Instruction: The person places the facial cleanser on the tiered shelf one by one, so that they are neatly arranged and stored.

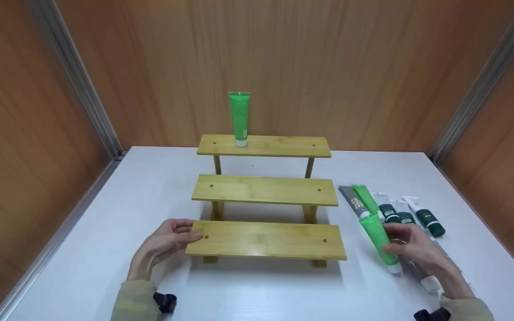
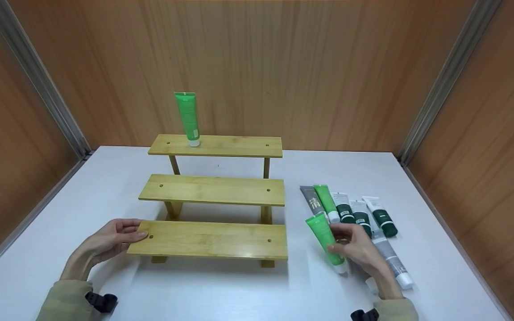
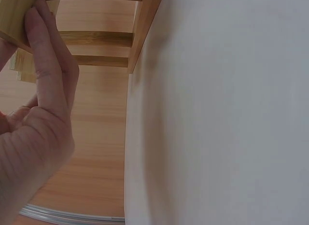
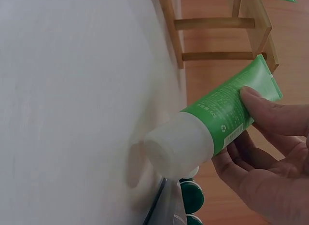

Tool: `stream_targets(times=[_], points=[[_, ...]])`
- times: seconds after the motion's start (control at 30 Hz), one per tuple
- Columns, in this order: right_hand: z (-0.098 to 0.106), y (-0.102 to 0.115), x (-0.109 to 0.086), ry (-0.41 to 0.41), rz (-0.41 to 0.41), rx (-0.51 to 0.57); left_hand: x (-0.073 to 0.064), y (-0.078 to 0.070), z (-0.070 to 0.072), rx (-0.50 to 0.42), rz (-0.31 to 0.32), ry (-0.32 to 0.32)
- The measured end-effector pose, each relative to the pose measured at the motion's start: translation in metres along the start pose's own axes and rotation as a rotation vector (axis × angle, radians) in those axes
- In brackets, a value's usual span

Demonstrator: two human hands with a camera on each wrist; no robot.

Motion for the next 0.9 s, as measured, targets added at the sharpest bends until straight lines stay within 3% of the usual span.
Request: stream_targets(times=[0.43, 0.7, 0.9], points=[[-0.003, 0.015, 0.006, 0.031, 0.03, 0.241, 0.0, 0.001, 0.001, 0.014, 0.004, 0.007], [-0.007, 0.027, 0.01, 0.11, 0.153, 0.507, 0.0, -0.001, 0.001, 0.007, 0.011, 0.001], [-0.012, 0.044, 0.014, 0.081, 0.161, 0.543, 0.0, 0.0, 0.001, 0.014, -0.006, 0.011]])
Point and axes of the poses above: each hand's wrist, its own x-axis towards the middle knuckle, its own z-axis out of the back of the hand, y = z × x, the point moved 2 cm from there along x, towards the middle knuckle, and after that the axes turned 7 degrees about -z, right-handed, at the moved point
